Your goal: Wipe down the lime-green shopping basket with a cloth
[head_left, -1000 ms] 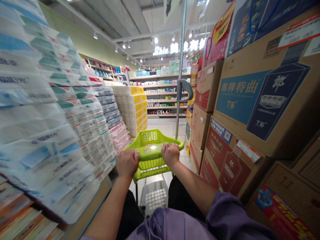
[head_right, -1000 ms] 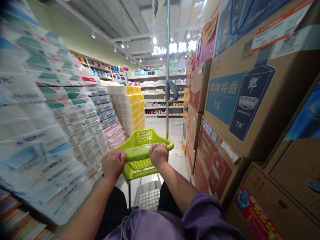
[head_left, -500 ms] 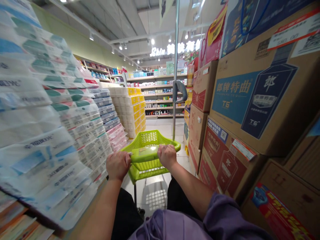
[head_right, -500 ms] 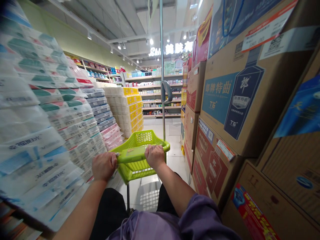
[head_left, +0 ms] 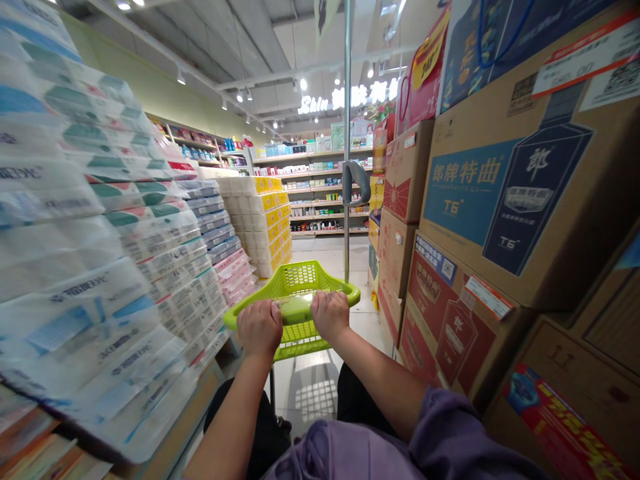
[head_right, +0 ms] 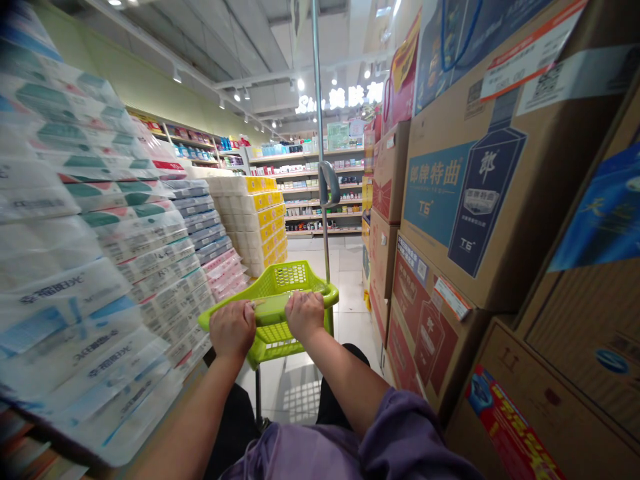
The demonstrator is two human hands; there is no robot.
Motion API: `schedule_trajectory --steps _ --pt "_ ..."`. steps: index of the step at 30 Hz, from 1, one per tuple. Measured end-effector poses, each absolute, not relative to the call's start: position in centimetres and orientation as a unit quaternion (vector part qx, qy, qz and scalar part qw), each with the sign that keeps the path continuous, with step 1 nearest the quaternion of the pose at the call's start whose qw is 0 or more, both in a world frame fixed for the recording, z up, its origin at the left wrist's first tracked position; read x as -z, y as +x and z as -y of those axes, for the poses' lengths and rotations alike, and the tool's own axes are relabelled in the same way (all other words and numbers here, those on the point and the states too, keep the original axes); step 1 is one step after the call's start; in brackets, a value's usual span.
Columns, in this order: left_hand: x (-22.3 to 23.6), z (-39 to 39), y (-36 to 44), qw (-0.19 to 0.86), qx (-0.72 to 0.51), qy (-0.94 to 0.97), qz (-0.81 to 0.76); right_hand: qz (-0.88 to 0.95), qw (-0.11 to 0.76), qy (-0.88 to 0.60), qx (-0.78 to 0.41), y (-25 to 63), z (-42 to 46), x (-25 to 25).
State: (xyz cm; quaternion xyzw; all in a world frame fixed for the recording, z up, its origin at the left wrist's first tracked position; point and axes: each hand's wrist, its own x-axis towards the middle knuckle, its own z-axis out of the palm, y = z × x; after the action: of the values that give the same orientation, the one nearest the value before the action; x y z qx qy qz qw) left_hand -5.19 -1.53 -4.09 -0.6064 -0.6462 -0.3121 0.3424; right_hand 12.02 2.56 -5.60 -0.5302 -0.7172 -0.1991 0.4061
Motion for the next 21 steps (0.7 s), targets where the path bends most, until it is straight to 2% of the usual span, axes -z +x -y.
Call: schedule_trajectory --steps 6,11,21 --pt "3.8 1.7 -7.5 0.318 0.278 -0.643 0.639 0.781 0.378 -0.459 0.190 15.3 -2.3 5.0" --pt "3.5 1.5 -7.9 0.313 0.286 -0.619 0.661 0.774 0.399 -0.455 0.184 18.4 -2.5 5.1" --pt "3.4 1.3 -5.8 0.302 0.371 -0.585 0.655 0.753 0.409 -0.487 0.169 15.4 -2.1 5.6"
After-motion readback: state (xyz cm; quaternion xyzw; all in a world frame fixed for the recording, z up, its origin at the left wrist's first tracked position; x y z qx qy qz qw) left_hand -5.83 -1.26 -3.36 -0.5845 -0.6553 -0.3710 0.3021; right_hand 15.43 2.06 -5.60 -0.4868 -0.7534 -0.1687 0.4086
